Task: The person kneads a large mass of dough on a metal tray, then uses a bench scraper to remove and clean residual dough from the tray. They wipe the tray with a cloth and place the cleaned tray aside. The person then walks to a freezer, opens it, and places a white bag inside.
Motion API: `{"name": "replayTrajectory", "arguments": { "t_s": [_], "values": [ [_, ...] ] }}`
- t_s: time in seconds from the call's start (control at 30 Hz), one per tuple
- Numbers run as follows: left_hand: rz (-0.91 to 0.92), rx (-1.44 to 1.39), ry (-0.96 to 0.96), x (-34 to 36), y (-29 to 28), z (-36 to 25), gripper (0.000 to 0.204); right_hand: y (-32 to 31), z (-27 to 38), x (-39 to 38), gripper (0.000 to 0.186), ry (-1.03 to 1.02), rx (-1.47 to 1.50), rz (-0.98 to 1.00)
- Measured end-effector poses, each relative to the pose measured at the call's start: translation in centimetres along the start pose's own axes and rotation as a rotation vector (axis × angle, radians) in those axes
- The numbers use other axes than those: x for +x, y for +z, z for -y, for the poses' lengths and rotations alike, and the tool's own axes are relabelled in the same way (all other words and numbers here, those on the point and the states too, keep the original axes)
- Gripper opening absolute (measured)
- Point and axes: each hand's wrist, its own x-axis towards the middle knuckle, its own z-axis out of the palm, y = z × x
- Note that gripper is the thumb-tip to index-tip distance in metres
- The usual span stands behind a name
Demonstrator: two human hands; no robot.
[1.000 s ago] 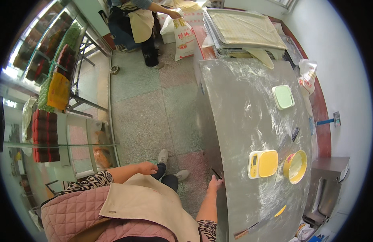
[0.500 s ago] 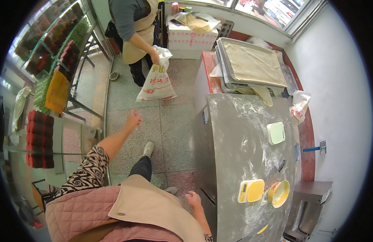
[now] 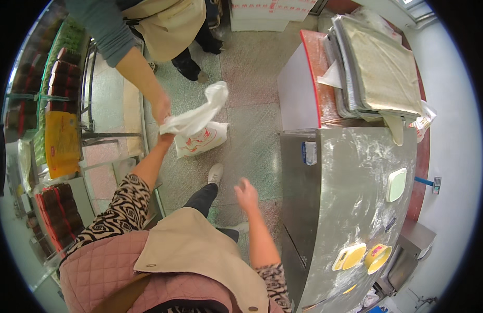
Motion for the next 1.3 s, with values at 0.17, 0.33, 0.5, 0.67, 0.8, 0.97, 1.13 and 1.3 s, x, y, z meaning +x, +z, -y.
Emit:
{"name": "replayTrajectory", "arguments": {
  "t_s": [0.17,0.33,0.5,0.67,0.8,0.97,1.13,1.3],
  "values": [
    [0.021,0.004,0.337,-2.8,-1.0,1.4,0.069,1.8,13.8,10.5,0.090,-0.296,-0.245,-0.044],
    [0.244,-0.006,0.485,-3.6,-2.5,-4.6,0.028,5.2,17.2,16.3,0.063,-0.179,-0.547,0.119],
    [0.322,-0.013,0.407,-6.8,-4.5,-9.8,0.026,8.0,14.0,16.4,0.015,-0.360,-0.335,-0.094],
    [0.224,-0.047,0.541,-10.1,-4.3,-11.8,0.033,6.7,13.3,14.9,0.015,-0.705,-0.208,-0.174],
    [0.207,-0.276,0.255,-11.8,-4.8,-11.0,0.036,4.7,14.3,15.6,0.021,-0.782,-0.161,-0.211],
    [0.002,-0.313,0.149,-13.5,-4.0,-11.1,0.046,4.7,15.8,17.1,0.044,-0.982,-0.248,-0.132],
    [0.023,0.124,0.518,-13.2,-6.0,-13.2,0.021,0.8,18.0,20.6,0.044,-1.062,-0.296,-0.191],
    [0.098,0.325,0.602,-13.8,-9.6,-14.2,0.020,-3.0,20.9,20.1,0.041,-1.187,-0.324,-0.015]
  ]
}}
